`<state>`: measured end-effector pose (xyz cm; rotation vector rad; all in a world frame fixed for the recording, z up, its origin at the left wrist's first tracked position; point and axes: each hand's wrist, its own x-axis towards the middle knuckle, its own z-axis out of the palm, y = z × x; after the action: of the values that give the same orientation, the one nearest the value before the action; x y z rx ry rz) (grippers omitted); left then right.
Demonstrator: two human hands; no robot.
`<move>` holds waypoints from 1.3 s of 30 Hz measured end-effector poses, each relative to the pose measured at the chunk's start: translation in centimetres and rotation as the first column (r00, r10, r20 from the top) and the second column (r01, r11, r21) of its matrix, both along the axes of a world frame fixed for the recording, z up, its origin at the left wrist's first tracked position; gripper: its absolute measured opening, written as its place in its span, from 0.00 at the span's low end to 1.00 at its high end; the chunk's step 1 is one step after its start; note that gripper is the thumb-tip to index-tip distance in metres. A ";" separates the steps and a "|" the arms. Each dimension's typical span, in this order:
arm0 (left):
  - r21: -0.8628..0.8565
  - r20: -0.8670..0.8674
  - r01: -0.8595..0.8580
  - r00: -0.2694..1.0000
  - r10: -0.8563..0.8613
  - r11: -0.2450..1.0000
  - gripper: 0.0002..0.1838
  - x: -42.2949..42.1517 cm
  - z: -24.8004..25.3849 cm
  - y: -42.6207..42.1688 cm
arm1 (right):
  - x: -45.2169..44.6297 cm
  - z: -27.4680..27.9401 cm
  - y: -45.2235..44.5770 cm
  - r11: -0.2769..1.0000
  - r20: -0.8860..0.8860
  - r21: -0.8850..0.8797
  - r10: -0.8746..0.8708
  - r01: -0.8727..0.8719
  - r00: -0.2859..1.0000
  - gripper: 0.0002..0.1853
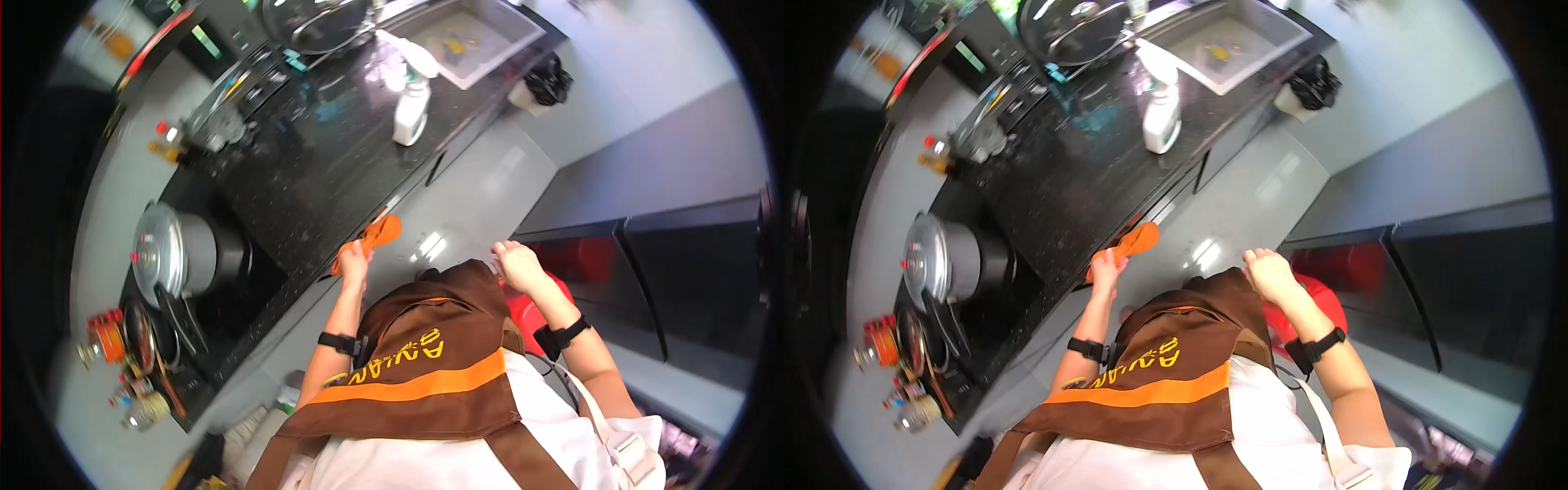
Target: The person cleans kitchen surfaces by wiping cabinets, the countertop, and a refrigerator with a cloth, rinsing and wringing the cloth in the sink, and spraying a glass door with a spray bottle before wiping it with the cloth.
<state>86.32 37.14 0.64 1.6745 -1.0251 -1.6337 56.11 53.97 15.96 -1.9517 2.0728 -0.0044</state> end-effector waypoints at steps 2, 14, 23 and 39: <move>-0.034 0.040 0.128 0.991 -0.127 0.991 0.21 -3.9 -0.1 -1.8 | -1.8 0.3 3.6 0.996 -0.005 -0.009 -0.084 0.084 0.996 0.10; -0.163 0.313 0.666 0.734 -0.602 0.728 0.20 -24.8 -1.4 -11.1 | 3.8 4.2 23.4 0.500 0.019 0.017 -0.866 0.866 0.500 0.10; -0.304 0.433 0.722 0.686 -0.585 0.622 0.19 -37.9 3.5 -13.6 | 5.0 4.1 33.1 0.132 0.006 0.186 -0.991 0.974 0.133 0.10; -0.222 -0.808 0.502 0.385 -0.446 0.836 0.21 -47.7 23.5 -13.4 | -29.2 4.0 -7.8 0.688 0.864 0.441 -0.153 0.577 -0.479 0.32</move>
<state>38.62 23.77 24.16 0.3568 -0.9415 -2.4791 26.86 46.15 20.00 -0.2028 1.1697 -1.6171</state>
